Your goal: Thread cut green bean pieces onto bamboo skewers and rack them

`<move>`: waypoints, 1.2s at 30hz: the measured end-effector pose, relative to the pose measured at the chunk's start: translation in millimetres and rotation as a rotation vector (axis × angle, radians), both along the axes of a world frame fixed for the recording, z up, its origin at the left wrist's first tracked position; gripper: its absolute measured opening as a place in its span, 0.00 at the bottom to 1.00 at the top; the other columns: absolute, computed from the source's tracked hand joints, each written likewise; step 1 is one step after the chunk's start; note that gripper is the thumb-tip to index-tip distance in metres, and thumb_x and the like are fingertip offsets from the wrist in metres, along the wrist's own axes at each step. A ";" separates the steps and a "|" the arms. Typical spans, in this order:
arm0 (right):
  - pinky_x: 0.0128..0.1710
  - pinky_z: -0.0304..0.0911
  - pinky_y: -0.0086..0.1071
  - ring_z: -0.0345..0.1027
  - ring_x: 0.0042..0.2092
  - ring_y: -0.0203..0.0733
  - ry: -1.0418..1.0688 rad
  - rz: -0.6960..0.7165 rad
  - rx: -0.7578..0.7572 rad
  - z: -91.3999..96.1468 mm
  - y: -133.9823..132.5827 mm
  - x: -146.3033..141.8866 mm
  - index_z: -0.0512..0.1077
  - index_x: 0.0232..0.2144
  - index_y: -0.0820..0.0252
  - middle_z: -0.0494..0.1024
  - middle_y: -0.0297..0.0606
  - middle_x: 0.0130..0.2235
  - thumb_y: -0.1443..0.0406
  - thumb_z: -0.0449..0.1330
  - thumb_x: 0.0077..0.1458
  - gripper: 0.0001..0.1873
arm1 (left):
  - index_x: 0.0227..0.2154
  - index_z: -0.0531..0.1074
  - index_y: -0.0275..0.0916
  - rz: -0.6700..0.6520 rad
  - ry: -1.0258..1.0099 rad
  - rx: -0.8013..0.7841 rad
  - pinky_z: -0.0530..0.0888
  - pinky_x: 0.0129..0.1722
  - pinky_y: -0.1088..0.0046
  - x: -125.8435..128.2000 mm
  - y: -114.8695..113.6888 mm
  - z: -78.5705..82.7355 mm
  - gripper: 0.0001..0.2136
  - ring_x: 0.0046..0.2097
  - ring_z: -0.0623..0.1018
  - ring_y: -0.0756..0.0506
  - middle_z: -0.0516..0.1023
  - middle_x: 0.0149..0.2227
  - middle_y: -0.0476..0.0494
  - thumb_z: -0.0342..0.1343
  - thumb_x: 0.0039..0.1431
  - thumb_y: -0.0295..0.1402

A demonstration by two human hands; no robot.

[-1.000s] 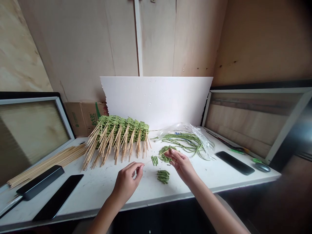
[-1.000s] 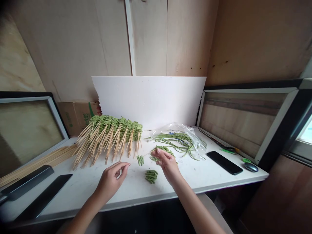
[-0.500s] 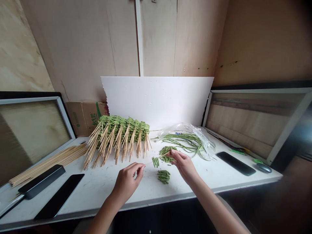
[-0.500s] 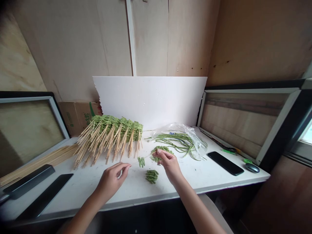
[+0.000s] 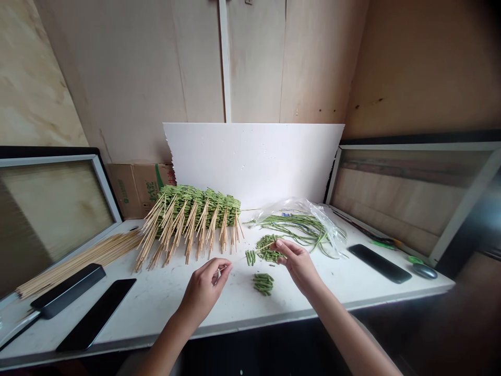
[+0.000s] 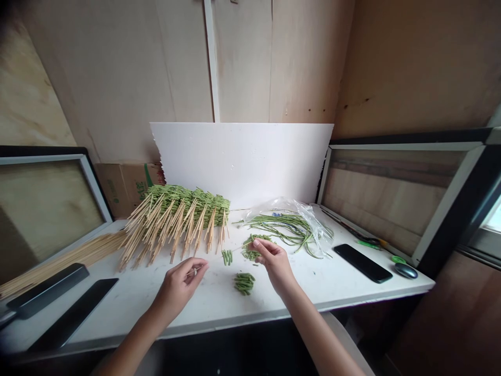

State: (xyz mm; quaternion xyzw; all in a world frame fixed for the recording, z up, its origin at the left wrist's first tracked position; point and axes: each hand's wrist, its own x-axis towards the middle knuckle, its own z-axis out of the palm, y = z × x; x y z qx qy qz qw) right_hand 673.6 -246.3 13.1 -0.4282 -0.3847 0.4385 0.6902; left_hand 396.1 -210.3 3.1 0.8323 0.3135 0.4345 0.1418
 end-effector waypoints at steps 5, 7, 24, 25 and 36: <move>0.31 0.63 0.31 0.72 0.43 0.46 0.032 0.006 0.013 -1.7 1.8 -1.8 0.83 0.34 0.55 0.81 0.40 0.38 0.53 0.74 0.47 0.16 | 0.43 0.75 0.41 -0.028 0.052 0.017 0.73 0.32 0.76 0.6 0.4 -3.7 0.08 0.31 0.78 0.49 0.81 0.36 0.45 0.51 0.72 0.35; 0.32 0.62 0.32 0.69 0.38 0.42 0.014 0.009 0.032 -3.4 2.5 -1.8 0.82 0.34 0.55 0.80 0.39 0.37 0.53 0.74 0.48 0.15 | 0.43 0.76 0.41 -0.021 0.069 0.042 0.72 0.31 0.76 1.3 0.2 -4.2 0.09 0.30 0.77 0.49 0.81 0.35 0.46 0.51 0.73 0.34; 0.39 0.63 0.35 0.67 0.40 0.44 -0.099 -0.040 0.073 -16.8 6.3 -5.4 0.82 0.35 0.55 0.79 0.39 0.38 0.51 0.69 0.54 0.15 | 0.43 0.77 0.40 -0.014 0.043 0.207 0.74 0.34 0.76 3.1 -3.7 -5.3 0.07 0.33 0.80 0.49 0.82 0.35 0.45 0.53 0.71 0.29; 0.39 0.63 0.35 0.68 0.40 0.44 -0.101 -0.046 0.072 -16.4 5.5 -7.2 0.82 0.35 0.55 0.80 0.39 0.38 0.51 0.69 0.54 0.15 | 0.43 0.77 0.40 -0.009 0.043 0.226 0.75 0.35 0.76 3.3 -3.7 -5.0 0.07 0.33 0.80 0.49 0.82 0.35 0.45 0.53 0.71 0.29; 0.45 0.63 0.35 0.70 0.45 0.46 -0.203 0.024 0.041 -8.6 -16.0 -46.1 0.80 0.28 0.56 0.80 0.37 0.37 0.51 0.70 0.53 0.15 | 0.44 0.77 0.40 -0.014 0.020 0.277 0.77 0.40 0.75 10.1 -12.3 0.2 0.07 0.37 0.83 0.47 0.83 0.37 0.45 0.54 0.70 0.28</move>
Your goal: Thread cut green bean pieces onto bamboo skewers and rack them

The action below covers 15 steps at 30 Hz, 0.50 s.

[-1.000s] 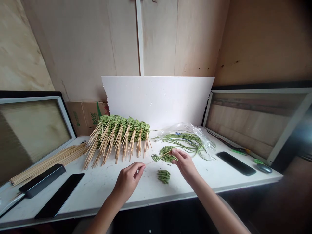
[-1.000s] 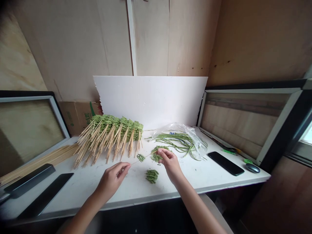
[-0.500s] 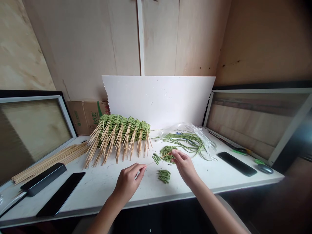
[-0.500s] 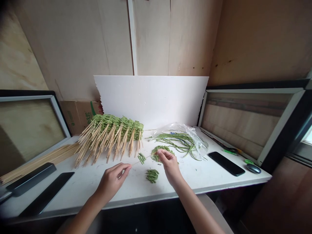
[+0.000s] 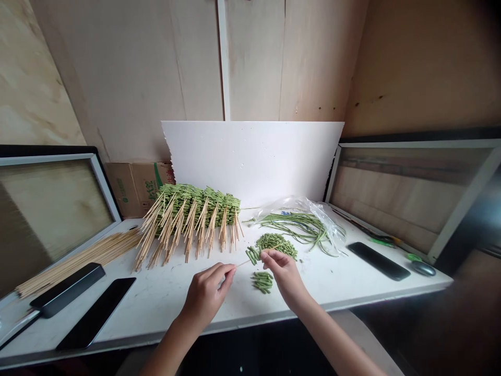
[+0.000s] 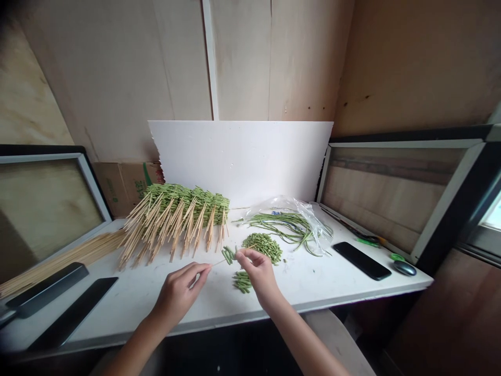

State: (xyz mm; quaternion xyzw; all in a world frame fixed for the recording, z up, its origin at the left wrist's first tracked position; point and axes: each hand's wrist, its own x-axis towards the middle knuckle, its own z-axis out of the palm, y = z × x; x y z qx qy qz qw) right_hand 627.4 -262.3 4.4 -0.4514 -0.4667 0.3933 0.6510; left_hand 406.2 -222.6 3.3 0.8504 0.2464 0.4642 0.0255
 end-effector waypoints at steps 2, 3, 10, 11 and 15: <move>0.44 0.63 0.35 0.70 0.45 0.47 -0.010 -0.001 -0.006 0.5 0.6 1.7 0.80 0.28 0.55 0.80 0.37 0.38 0.51 0.69 0.54 0.15 | 0.44 0.77 0.40 -0.003 0.009 -0.024 0.77 0.39 0.75 -0.6 0.8 -1.0 0.07 0.36 0.82 0.47 0.83 0.37 0.45 0.53 0.71 0.29; 0.44 0.63 0.36 0.71 0.45 0.47 -0.024 0.001 -0.012 0.8 1.4 3.6 0.80 0.29 0.55 0.80 0.38 0.38 0.50 0.69 0.54 0.15 | 0.44 0.77 0.41 0.001 0.013 -0.042 0.76 0.37 0.75 -1.2 1.6 -1.7 0.07 0.36 0.82 0.48 0.83 0.36 0.45 0.53 0.71 0.29; 0.44 0.67 0.42 0.72 0.47 0.52 -0.469 0.022 0.022 0.9 11.9 34.3 0.81 0.43 0.53 0.82 0.44 0.47 0.49 0.61 0.62 0.19 | 0.42 0.76 0.41 0.097 0.004 -0.144 0.71 0.31 0.75 -7.1 12.1 -3.6 0.08 0.29 0.76 0.50 0.81 0.34 0.47 0.52 0.71 0.34; 0.44 0.66 0.44 0.71 0.47 0.54 -0.609 -0.012 0.040 -2.8 13.9 39.5 0.82 0.43 0.53 0.82 0.44 0.45 0.49 0.59 0.63 0.19 | 0.41 0.77 0.41 0.109 0.001 -0.150 0.71 0.31 0.75 -7.4 13.3 -3.6 0.08 0.29 0.75 0.50 0.81 0.33 0.47 0.52 0.71 0.34; 0.44 0.62 0.46 0.68 0.43 0.56 -0.990 -0.077 0.095 -26.5 20.5 52.7 0.84 0.36 0.53 0.82 0.45 0.36 0.52 0.61 0.62 0.16 | 0.41 0.77 0.41 0.108 -0.007 -0.164 0.71 0.30 0.75 -6.3 15.0 -4.9 0.09 0.28 0.75 0.50 0.81 0.34 0.46 0.51 0.72 0.35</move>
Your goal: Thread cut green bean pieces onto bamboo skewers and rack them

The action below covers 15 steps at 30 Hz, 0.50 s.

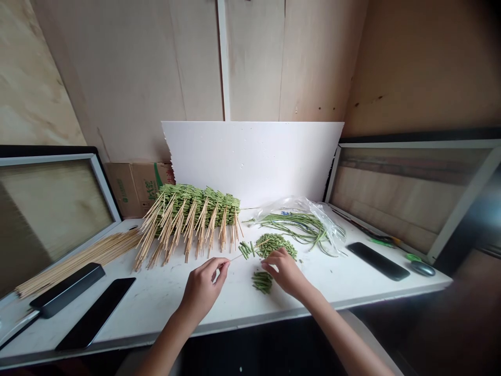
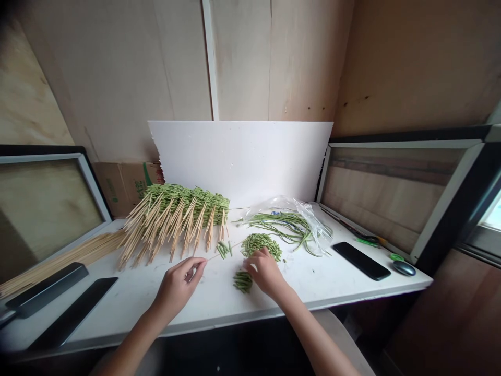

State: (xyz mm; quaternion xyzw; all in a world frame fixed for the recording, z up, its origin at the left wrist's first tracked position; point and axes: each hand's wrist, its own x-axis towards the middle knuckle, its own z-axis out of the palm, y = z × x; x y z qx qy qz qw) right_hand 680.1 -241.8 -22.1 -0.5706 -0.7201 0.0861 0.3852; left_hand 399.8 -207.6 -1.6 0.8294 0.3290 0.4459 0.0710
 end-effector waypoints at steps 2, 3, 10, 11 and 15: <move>0.41 0.62 0.44 0.67 0.40 0.55 -0.037 -0.003 -0.004 -9.9 1.6 1.2 0.84 0.30 0.54 0.81 0.45 0.31 0.54 0.63 0.59 0.14 | 0.41 0.76 0.41 -0.014 -0.002 0.002 0.72 0.30 0.75 0.8 -0.1 -1.3 0.09 0.30 0.76 0.49 0.81 0.35 0.45 0.51 0.72 0.35; 0.40 0.62 0.43 0.67 0.39 0.54 -0.038 -0.010 -0.004 -13.0 2.0 0.8 0.84 0.28 0.53 0.80 0.44 0.30 0.55 0.65 0.58 0.13 | 0.41 0.76 0.42 -0.019 -0.001 0.002 0.72 0.30 0.75 1.1 -0.1 -1.9 0.09 0.31 0.77 0.48 0.81 0.35 0.45 0.51 0.72 0.35; 0.39 0.63 0.44 0.71 0.39 0.56 0.113 -0.057 0.011 -8.4 3.0 -6.1 0.84 0.27 0.52 0.82 0.44 0.32 0.57 0.70 0.51 0.07 | 0.40 0.76 0.42 -0.022 -0.012 -0.002 0.74 0.31 0.76 0.7 0.6 -2.1 0.08 0.33 0.80 0.47 0.81 0.35 0.46 0.52 0.71 0.33; 0.39 0.64 0.44 0.72 0.39 0.55 0.167 -0.060 -0.004 -6.1 3.7 -5.4 0.84 0.28 0.52 0.83 0.44 0.32 0.54 0.69 0.53 0.10 | 0.40 0.76 0.42 -0.020 -0.011 -0.004 0.74 0.31 0.76 0.5 0.5 -1.6 0.08 0.33 0.80 0.47 0.81 0.35 0.46 0.52 0.71 0.33; 0.33 0.66 0.40 0.74 0.34 0.50 0.530 0.001 -0.152 6.8 5.9 2.3 0.84 0.32 0.56 0.83 0.43 0.32 0.44 0.65 0.54 0.22 | 0.41 0.76 0.42 -0.020 0.001 -0.010 0.74 0.32 0.76 -0.3 -0.3 -0.1 0.08 0.34 0.79 0.47 0.81 0.35 0.46 0.52 0.71 0.34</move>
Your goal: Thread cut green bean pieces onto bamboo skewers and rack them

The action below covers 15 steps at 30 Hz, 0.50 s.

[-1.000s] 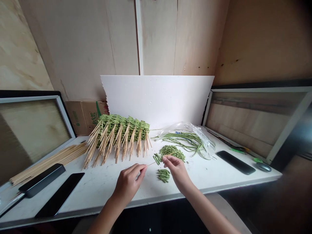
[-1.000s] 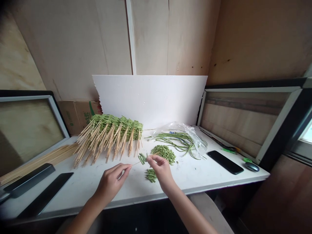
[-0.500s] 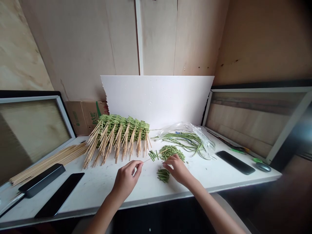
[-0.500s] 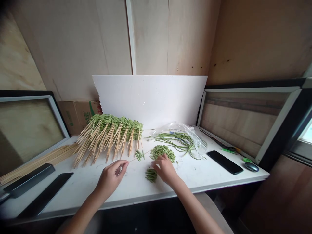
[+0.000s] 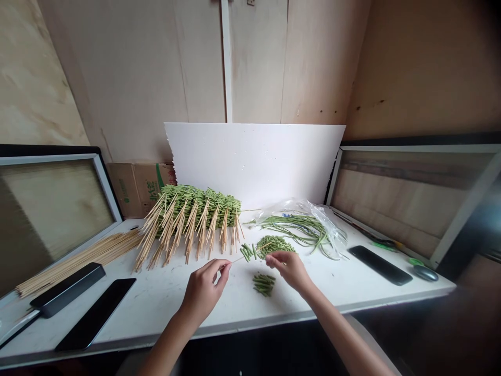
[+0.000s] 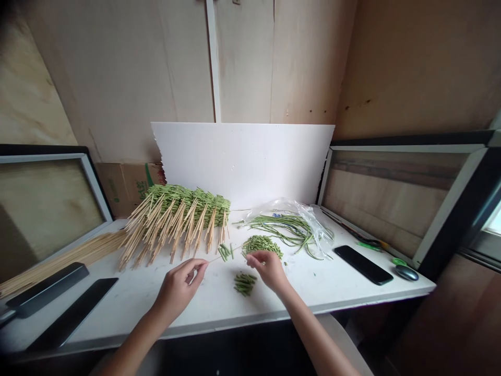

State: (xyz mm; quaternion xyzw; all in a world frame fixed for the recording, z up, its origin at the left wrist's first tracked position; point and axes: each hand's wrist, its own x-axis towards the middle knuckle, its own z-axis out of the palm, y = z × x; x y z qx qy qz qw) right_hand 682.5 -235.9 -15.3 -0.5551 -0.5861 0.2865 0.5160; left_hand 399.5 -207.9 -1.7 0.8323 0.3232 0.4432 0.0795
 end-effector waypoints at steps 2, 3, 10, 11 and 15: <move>0.31 0.65 0.36 0.74 0.35 0.47 0.204 0.062 -0.027 8.4 -0.7 3.5 0.83 0.33 0.58 0.83 0.42 0.33 0.43 0.66 0.52 0.24 | 0.41 0.76 0.42 -0.001 0.004 -0.001 0.74 0.32 0.75 -0.1 -0.4 0.3 0.08 0.34 0.79 0.47 0.81 0.35 0.46 0.51 0.71 0.34; 0.30 0.64 0.34 0.73 0.36 0.46 0.300 0.089 -0.030 12.7 -1.6 4.4 0.83 0.33 0.58 0.83 0.42 0.35 0.44 0.67 0.51 0.24 | 0.41 0.76 0.42 0.000 0.005 -0.001 0.74 0.32 0.75 -0.1 -0.6 0.3 0.08 0.34 0.79 0.47 0.81 0.35 0.46 0.51 0.71 0.34; 0.33 0.65 0.32 0.73 0.38 0.44 0.718 0.094 -0.039 30.3 -10.0 -1.9 0.82 0.34 0.57 0.81 0.41 0.36 0.49 0.75 0.43 0.22 | 0.41 0.77 0.42 0.002 0.004 0.026 0.74 0.31 0.76 1.7 -3.2 0.8 0.08 0.33 0.80 0.48 0.81 0.33 0.46 0.52 0.71 0.34; 0.33 0.65 0.32 0.73 0.38 0.44 0.735 0.101 -0.038 30.8 -10.6 -3.1 0.82 0.34 0.57 0.81 0.41 0.37 0.49 0.75 0.43 0.22 | 0.41 0.77 0.42 0.000 0.005 0.028 0.74 0.31 0.76 1.9 -3.5 1.0 0.08 0.33 0.79 0.48 0.81 0.33 0.46 0.52 0.71 0.33; 0.33 0.65 0.32 0.73 0.40 0.44 0.753 0.131 -0.045 30.7 -11.8 -6.4 0.82 0.35 0.57 0.81 0.41 0.38 0.49 0.75 0.45 0.21 | 0.41 0.77 0.42 -0.002 0.004 0.036 0.73 0.30 0.76 1.8 -3.8 1.3 0.08 0.32 0.79 0.48 0.80 0.32 0.46 0.52 0.71 0.33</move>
